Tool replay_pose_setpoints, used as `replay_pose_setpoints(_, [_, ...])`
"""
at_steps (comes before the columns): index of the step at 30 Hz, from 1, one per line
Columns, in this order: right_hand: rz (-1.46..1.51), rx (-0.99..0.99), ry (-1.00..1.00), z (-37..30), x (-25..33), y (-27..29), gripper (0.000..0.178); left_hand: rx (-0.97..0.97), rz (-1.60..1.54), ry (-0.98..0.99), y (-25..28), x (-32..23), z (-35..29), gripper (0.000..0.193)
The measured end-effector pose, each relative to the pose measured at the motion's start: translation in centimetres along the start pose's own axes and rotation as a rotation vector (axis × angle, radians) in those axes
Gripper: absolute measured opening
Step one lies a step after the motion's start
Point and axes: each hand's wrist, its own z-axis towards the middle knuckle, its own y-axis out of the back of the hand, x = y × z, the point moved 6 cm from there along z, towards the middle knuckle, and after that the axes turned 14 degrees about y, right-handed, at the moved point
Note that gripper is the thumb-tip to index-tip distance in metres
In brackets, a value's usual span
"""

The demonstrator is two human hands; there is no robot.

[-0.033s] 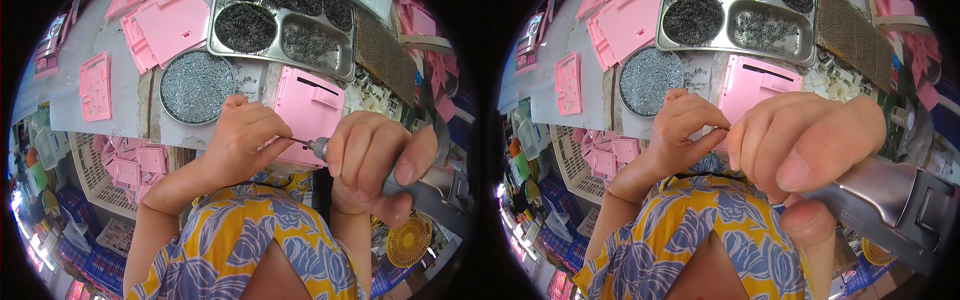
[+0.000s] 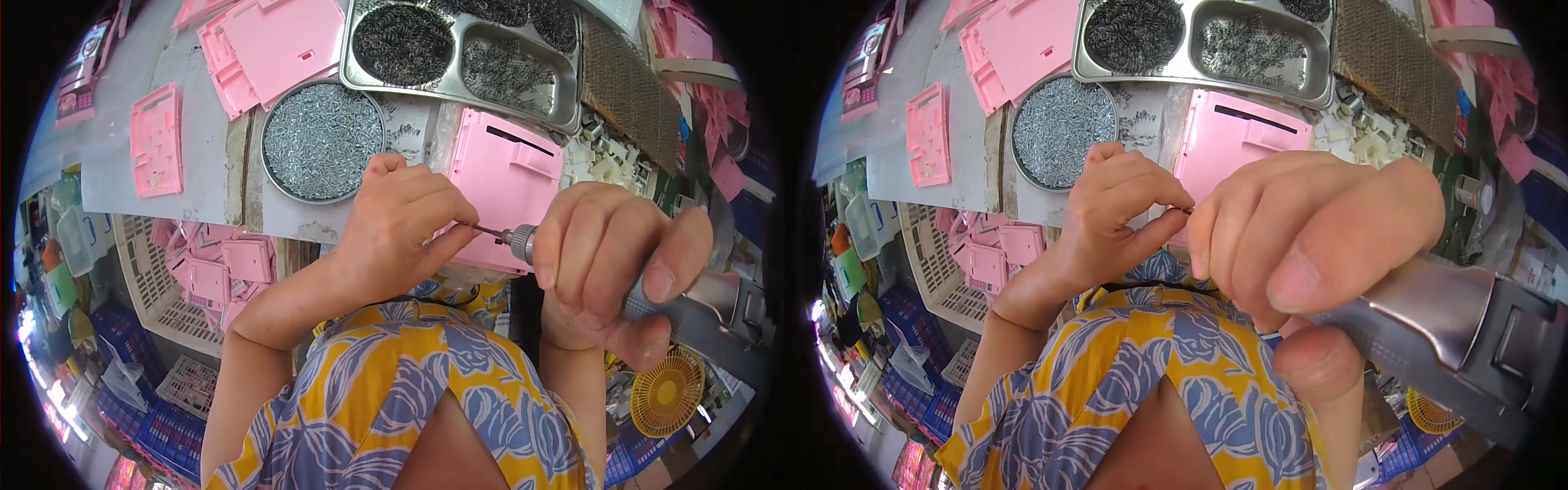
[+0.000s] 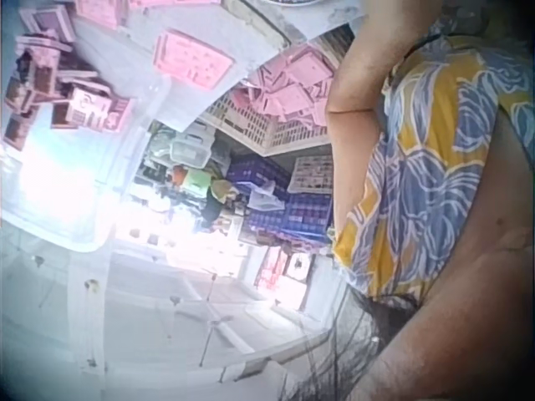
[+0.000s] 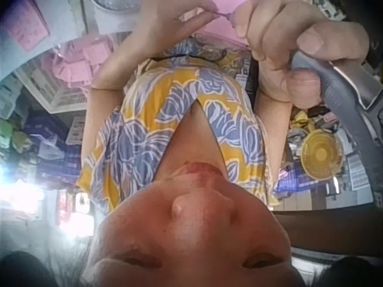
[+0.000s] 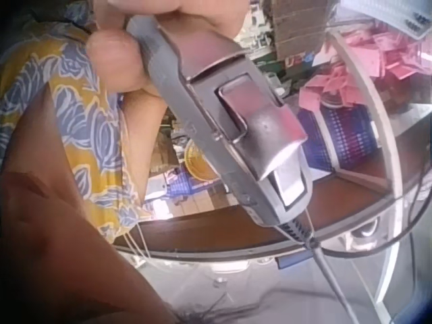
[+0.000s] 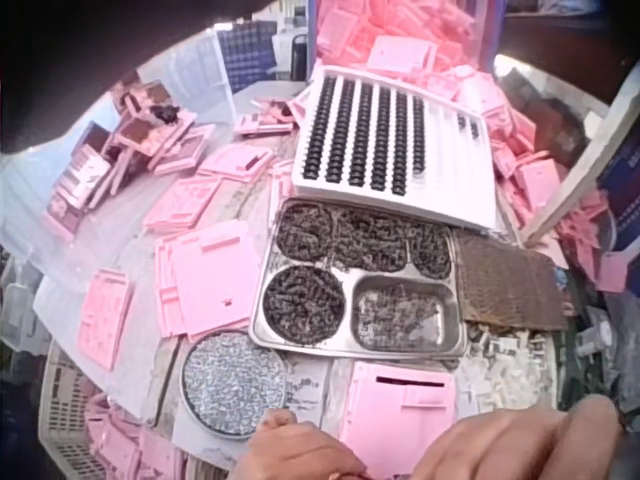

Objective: Assembling a pink electronic device by soldering internal components and screwing the casing together.

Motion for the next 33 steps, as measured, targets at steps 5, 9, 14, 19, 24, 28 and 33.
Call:
replay_pose_setpoints(5, [-0.039, -0.017, -0.025, -0.3, -0.7, -0.5, 0.031, -0.077, 0.051, -0.057, 0.2, 0.0, -0.1, 0.024])
replay_pose_setpoints(9, [-0.065, 0.015, -0.045, -0.3, -0.9, -0.4, 0.031, -0.108, 0.114, -0.081, -0.1, -0.1, -0.1, 0.017])
replay_pose_setpoints(14, [-0.091, 0.003, -0.113, -0.4, -1.5, -0.4, 0.029, -0.043, 0.187, -0.073, -0.1, -0.2, -0.4, 0.012])
replay_pose_setpoints(19, [-0.124, 0.03, -0.022, 1.1, -2.3, 0.6, 0.02, -0.117, 0.05, -0.043, 0.9, 1.0, 0.7, 0.008])
replay_pose_setpoints(24, [-0.09, -0.042, 0.154, 3.6, -6.7, 4.8, 0.017, -0.246, 0.021, 0.161, 3.5, 3.3, 1.7, 0.014])
replay_pose_setpoints(28, [-0.073, -0.053, 0.176, 3.5, -8.2, 5.0, 0.017, -0.196, 0.11, 0.054, 3.3, 4.3, 1.3, 0.022])
replay_pose_setpoints(33, [-0.318, 0.006, 0.032, 2.6, -9.2, 3.8, 0.009, -0.233, 0.019, 0.051, 3.2, 4.4, 1.4, 0.016])
